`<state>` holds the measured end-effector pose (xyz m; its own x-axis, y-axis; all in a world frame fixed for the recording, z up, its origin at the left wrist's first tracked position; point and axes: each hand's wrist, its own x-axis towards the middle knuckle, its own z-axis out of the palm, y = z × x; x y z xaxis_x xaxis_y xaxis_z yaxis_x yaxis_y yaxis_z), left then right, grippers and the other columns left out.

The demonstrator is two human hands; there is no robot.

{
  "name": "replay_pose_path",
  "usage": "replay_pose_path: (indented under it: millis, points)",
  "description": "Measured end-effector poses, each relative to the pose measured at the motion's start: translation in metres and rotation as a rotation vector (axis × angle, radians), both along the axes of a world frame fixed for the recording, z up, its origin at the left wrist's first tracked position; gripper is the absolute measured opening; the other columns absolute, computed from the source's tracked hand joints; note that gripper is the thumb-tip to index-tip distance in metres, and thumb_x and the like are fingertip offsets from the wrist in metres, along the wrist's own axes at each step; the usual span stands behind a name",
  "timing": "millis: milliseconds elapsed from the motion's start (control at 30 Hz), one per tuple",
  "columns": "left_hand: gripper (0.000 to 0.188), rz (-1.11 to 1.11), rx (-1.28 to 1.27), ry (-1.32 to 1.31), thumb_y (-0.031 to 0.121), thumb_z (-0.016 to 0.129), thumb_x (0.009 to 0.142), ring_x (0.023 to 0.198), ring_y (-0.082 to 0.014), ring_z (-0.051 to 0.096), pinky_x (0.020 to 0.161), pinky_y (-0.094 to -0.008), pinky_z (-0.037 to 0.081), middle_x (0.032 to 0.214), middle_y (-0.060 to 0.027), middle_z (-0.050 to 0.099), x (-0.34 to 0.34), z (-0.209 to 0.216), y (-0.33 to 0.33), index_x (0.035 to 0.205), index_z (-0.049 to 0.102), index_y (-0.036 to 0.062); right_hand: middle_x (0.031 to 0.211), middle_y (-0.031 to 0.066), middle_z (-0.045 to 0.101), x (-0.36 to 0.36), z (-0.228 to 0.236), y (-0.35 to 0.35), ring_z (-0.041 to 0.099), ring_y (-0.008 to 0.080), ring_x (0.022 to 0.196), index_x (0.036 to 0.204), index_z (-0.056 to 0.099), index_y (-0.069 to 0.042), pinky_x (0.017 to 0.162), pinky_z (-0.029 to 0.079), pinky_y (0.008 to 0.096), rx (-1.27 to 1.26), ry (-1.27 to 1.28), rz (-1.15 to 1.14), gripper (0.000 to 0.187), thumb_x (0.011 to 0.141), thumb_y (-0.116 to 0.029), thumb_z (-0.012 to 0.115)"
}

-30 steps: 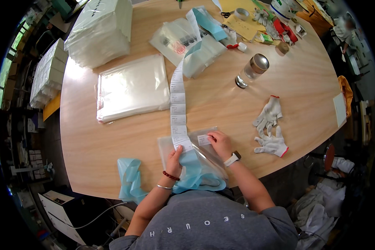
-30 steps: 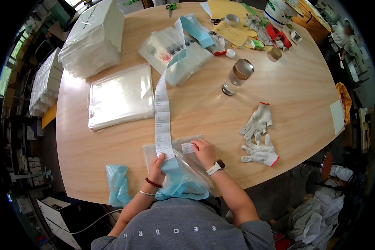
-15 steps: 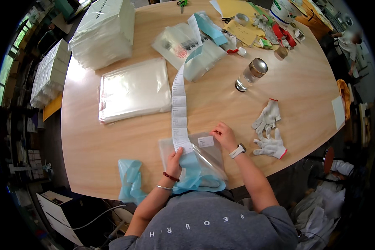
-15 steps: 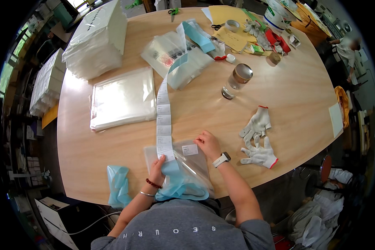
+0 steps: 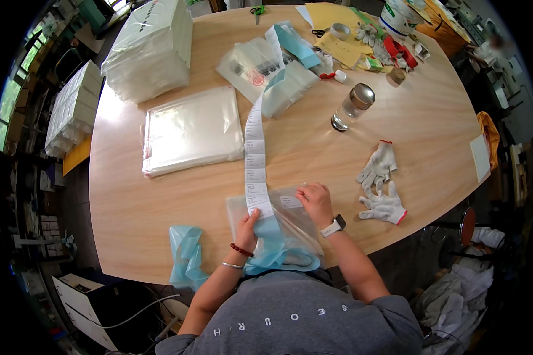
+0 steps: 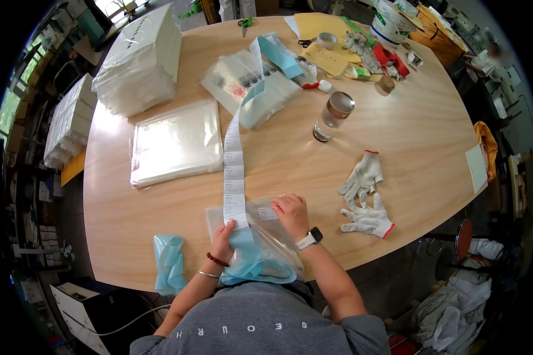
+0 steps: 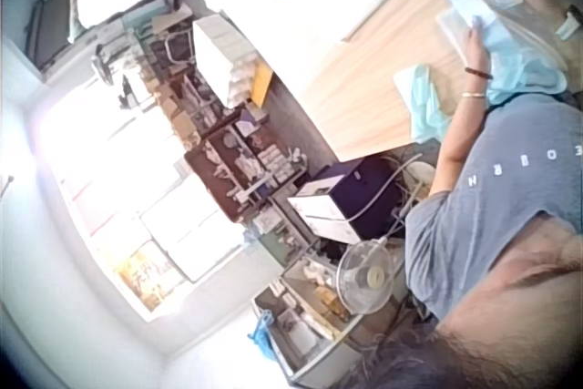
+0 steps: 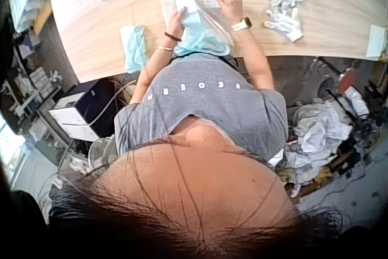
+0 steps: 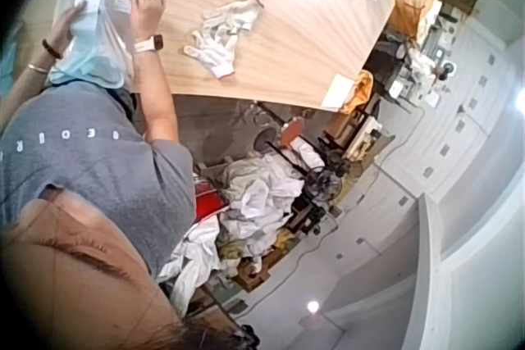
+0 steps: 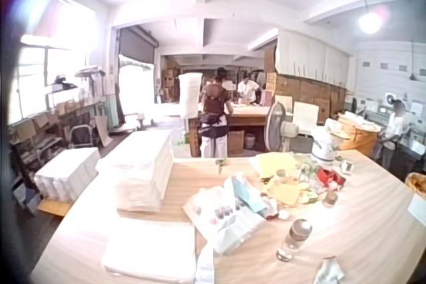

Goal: The person applies adhesive labels from a continuous roll onto clear plastic bags placed on a table. They peel each label, smooth it onto the bag, and set the labeled bag aside. The workspace contains stacks of bags, gloves, and other packing supplies.

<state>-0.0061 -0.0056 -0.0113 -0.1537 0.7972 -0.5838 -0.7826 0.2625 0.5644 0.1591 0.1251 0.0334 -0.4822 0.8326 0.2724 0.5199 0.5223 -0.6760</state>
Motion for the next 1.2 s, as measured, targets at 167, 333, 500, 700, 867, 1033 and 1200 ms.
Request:
replay_pose_path:
  millis: [167, 333, 500, 700, 867, 1033, 1200]
  points:
    - [0.03, 0.002, 0.002, 0.013, 0.025, 0.048, 0.086, 0.083, -0.0179, 0.058, 0.073, -0.0298, 0.047, 0.094, -0.0113, 0.06, 0.0, -0.004, -0.002, 0.103, 0.052, 0.0008, 0.073, 0.0024, 0.059, -0.007, 0.021, -0.007, 0.053, 0.0181, 0.079, 0.069, 0.057, -0.01, 0.073, 0.036, 0.0336, 0.334, -0.087, -0.007, 0.009, 0.066, -0.015, 0.065]
    - [0.029, -0.001, 0.031, -0.055, 0.025, 0.048, 0.086, 0.084, -0.0184, 0.058, 0.073, -0.0304, 0.048, 0.093, -0.0111, 0.06, -0.002, 0.01, 0.0, 0.103, 0.052, 0.0019, 0.071, 0.0052, 0.058, -0.012, 0.008, -0.029, 0.052, 0.025, 0.067, 0.068, 0.057, -0.005, 0.061, 0.04, 0.0335, -0.203, 0.269, 0.096, 0.012, 0.074, -0.016, 0.06]
    - [0.028, -0.052, 0.109, -0.09, 0.025, 0.049, 0.086, 0.089, -0.0172, 0.056, 0.074, -0.0305, 0.047, 0.095, -0.0086, 0.059, -0.004, 0.049, 0.007, 0.103, 0.052, 0.0028, 0.067, 0.0076, 0.054, -0.006, -0.023, -0.054, 0.051, 0.0187, 0.062, 0.072, 0.051, -0.001, 0.058, 0.042, 0.0304, -0.633, 0.135, 0.438, 0.016, 0.08, -0.014, 0.055]
    - [0.025, -0.171, 0.143, 0.286, 0.02, 0.049, 0.086, 0.09, -0.0135, 0.054, 0.079, -0.0243, 0.041, 0.098, -0.0056, 0.058, 0.016, 0.021, 0.005, 0.103, 0.053, 0.0022, 0.07, 0.0064, 0.053, -0.016, -0.02, -0.052, 0.052, 0.0121, 0.065, 0.086, 0.048, -0.001, 0.06, 0.043, 0.0251, -0.802, 0.47, 0.084, 0.015, 0.077, -0.008, 0.058]
    - [0.025, -0.164, 0.094, -0.043, 0.02, 0.049, 0.086, 0.089, -0.013, 0.054, 0.076, -0.025, 0.042, 0.098, -0.0058, 0.058, -0.002, 0.025, 0.017, 0.102, 0.054, 0.0009, 0.073, 0.0077, 0.055, -0.012, 0.014, -0.044, 0.056, 0.0182, 0.07, 0.102, 0.053, -0.006, 0.064, 0.045, 0.0289, -0.601, 0.247, 0.276, 0.029, 0.074, -0.005, 0.059]
    - [0.025, -0.192, 0.046, 0.083, 0.02, 0.05, 0.085, 0.087, -0.014, 0.055, 0.076, -0.0267, 0.043, 0.096, -0.0058, 0.058, 0.0, 0.024, 0.015, 0.1, 0.055, 0.0012, 0.082, 0.0106, 0.057, -0.002, 0.016, -0.042, 0.055, 0.0262, 0.073, 0.1, 0.059, -0.01, 0.075, 0.044, 0.0346, -0.285, -0.049, 0.382, 0.031, 0.07, -0.003, 0.059]
    - [0.023, 0.027, -0.018, 0.02, 0.02, 0.05, 0.085, 0.083, -0.0131, 0.056, 0.076, -0.0265, 0.044, 0.091, -0.0043, 0.06, 0.006, 0.022, 0.016, 0.098, 0.055, 0.0023, 0.087, 0.0093, 0.059, 0.001, 0.04, -0.058, 0.056, 0.0246, 0.075, 0.089, 0.063, -0.008, 0.076, 0.043, 0.0329, 0.109, 0.137, 0.324, 0.02, 0.07, -0.003, 0.059]
